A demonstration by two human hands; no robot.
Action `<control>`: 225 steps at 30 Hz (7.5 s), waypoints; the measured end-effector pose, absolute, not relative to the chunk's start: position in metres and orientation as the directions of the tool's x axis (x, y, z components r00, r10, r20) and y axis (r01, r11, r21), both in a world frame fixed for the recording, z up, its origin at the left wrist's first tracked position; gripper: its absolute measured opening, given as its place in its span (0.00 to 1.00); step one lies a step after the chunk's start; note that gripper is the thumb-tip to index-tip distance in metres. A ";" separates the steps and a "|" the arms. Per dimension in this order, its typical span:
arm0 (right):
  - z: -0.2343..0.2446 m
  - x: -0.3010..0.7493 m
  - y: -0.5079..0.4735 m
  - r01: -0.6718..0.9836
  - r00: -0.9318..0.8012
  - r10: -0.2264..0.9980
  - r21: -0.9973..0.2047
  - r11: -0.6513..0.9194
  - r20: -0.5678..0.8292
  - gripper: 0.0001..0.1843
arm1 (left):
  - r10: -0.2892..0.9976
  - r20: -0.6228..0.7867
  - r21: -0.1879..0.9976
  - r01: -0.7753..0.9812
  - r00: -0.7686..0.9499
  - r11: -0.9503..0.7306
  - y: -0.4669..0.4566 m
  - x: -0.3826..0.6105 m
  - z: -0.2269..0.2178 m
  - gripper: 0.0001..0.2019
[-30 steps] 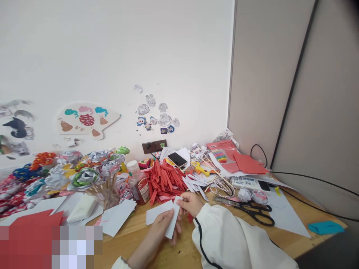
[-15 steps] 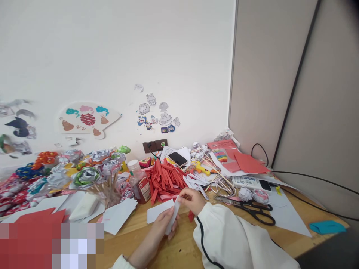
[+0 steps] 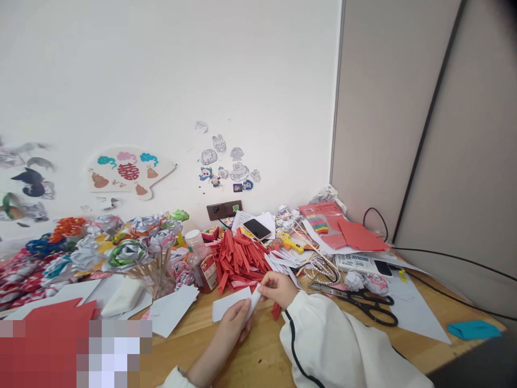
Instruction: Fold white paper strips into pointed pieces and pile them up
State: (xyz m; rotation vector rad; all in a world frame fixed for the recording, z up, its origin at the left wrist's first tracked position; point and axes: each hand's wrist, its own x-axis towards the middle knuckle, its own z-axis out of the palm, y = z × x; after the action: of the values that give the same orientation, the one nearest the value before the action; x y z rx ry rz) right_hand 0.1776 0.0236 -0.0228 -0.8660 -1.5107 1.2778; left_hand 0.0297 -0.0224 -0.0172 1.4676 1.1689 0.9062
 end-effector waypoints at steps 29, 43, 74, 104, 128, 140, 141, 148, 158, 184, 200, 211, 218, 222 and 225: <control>-0.015 0.166 0.011 -0.135 -0.260 0.927 -0.961 0.241 0.269 0.11 | 0.957 -0.028 0.930 0.359 0.290 -0.082 -0.029 0.033 -0.011 0.15; -0.022 0.168 0.011 0.094 -0.413 0.884 -0.955 0.282 0.220 0.16 | 0.963 -0.017 0.913 0.397 0.269 -0.095 -0.030 0.035 -0.007 0.15; -0.017 0.177 0.018 0.031 -0.381 0.902 -0.972 0.233 0.204 0.13 | 0.930 -0.117 0.969 0.244 0.347 0.031 -0.024 0.020 -0.006 0.15; -0.015 0.180 0.015 0.052 -0.270 0.868 -0.894 0.446 0.417 0.17 | 0.893 -0.133 0.916 -0.290 0.430 0.276 -0.029 0.024 -0.004 0.15; -0.008 0.177 0.005 0.396 -0.619 0.531 -0.354 0.847 0.578 0.08 | 0.970 -0.198 0.973 -0.087 0.143 0.212 -0.018 0.018 -0.006 0.15; -0.023 0.163 0.010 0.282 -0.256 0.929 -0.899 0.335 0.266 0.02 | 0.972 -0.166 0.983 -0.052 0.168 0.177 -0.015 0.018 -0.010 0.16; -0.023 0.162 0.009 0.273 -0.237 0.934 -0.904 0.330 0.269 0.02 | 0.970 -0.172 0.982 -0.052 0.171 0.183 -0.016 0.019 -0.009 0.16; -0.024 0.162 0.009 0.277 -0.218 0.926 -0.890 0.362 0.309 0.01 | 0.961 -0.223 0.974 -0.005 0.163 0.227 -0.019 0.025 -0.006 0.15; -0.026 0.159 0.008 0.306 -0.199 0.914 -0.864 0.400 0.353 0.03 | 0.956 -0.233 0.972 0.016 0.179 0.234 -0.020 0.027 -0.008 0.15; -0.019 0.171 0.013 -0.003 -0.397 0.874 -0.953 0.303 0.280 0.20 | 0.921 0.234 0.803 0.472 0.313 -0.364 -0.029 0.012 0.020 0.11; -0.016 0.167 0.006 0.005 -0.403 0.842 -0.920 0.393 0.358 0.22 | 0.982 0.071 0.994 0.069 0.178 -0.084 -0.017 0.020 0.004 0.08; -0.021 0.159 0.004 0.065 -0.300 0.880 -0.912 0.405 0.369 0.21 | 0.998 0.059 0.997 -0.057 0.022 -0.058 -0.014 0.026 -0.009 0.09; -0.020 0.155 0.001 0.046 -0.282 0.895 -0.927 0.372 0.345 0.20 | 0.998 0.062 0.996 -0.068 -0.027 -0.063 -0.017 0.031 -0.005 0.09; -0.024 0.152 0.000 -0.013 -0.309 0.890 -0.937 0.348 0.335 0.22 | 0.994 0.084 0.993 -0.072 -0.066 -0.089 -0.017 0.031 -0.007 0.11; -0.028 0.151 0.000 -0.035 -0.320 0.889 -0.942 0.333 0.326 0.23 | 0.991 0.120 0.990 -0.067 -0.055 -0.123 -0.016 0.029 -0.010 0.12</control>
State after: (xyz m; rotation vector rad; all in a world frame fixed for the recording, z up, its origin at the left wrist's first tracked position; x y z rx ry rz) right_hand 0.1511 0.0004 -0.0277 -0.7910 -1.6007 1.1634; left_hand 0.0288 -0.0161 -0.0101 1.2201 1.1339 1.3693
